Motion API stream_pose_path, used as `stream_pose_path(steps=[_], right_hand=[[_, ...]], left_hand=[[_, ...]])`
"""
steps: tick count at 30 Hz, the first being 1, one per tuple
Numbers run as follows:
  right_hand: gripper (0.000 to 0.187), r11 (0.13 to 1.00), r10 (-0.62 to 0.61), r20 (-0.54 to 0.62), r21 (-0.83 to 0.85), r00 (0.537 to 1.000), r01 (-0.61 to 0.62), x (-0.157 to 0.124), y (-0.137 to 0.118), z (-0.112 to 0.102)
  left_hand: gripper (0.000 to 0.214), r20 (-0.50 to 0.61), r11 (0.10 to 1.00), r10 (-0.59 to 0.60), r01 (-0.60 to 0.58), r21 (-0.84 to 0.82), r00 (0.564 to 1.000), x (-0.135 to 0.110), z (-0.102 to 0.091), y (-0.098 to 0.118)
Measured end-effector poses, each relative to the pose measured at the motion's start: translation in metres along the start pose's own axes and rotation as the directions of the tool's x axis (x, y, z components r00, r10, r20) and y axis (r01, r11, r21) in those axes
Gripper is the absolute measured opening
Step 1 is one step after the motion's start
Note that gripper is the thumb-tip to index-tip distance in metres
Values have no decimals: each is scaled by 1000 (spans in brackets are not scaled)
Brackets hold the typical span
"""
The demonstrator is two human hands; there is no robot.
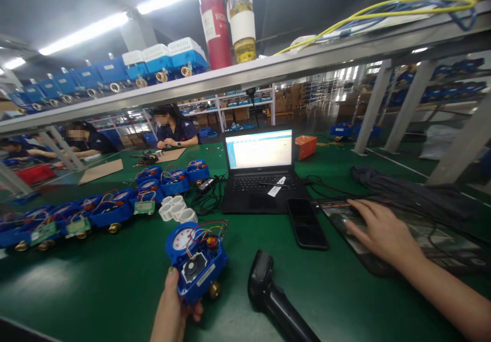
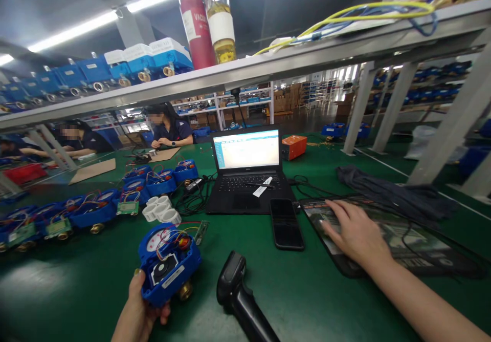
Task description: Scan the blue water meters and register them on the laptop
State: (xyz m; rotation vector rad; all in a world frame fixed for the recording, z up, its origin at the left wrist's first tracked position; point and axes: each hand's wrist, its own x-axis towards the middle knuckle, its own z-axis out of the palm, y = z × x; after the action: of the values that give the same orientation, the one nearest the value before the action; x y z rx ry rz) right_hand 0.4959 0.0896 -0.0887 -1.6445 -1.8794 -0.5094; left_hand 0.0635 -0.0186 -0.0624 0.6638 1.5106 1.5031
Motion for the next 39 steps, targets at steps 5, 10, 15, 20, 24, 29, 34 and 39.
stream_pose_path(steps=[5,10,15,20,24,29,34,39], right_hand=[[39,884,-144,426,461,893,-78,-23,-145,-37],[68,881,-250,640,462,726,-104,-39,-211,-59],[49,816,-333,717,544,613,-194,-32,-204,-79],[46,385,-560,531,846,636,-368,-39,-206,-111],[57,283,-536,433,901,725,-329,-54,-216,-103],[54,193,-606,351,935,714,-296,-63,-221,-75],[53,334,-566,405,909,718,-250,-56,-217,-81],[36,748,-409,562,658,719,-88,-54,-209,-80]], left_hand=[[61,42,1000,9,-10,7,999,-3,0,-1],[65,44,999,14,-16,33,999,-4,-2,-3],[63,71,999,24,-26,23,997,-6,-2,-4],[63,87,999,33,-34,14,996,-7,-3,-4],[62,95,999,42,-43,10,995,-6,-3,-5],[64,95,999,28,-30,19,995,-3,-5,-8],[63,85,999,31,-32,15,996,-2,-5,-7],[58,70,999,30,-31,12,997,-6,-2,0]])
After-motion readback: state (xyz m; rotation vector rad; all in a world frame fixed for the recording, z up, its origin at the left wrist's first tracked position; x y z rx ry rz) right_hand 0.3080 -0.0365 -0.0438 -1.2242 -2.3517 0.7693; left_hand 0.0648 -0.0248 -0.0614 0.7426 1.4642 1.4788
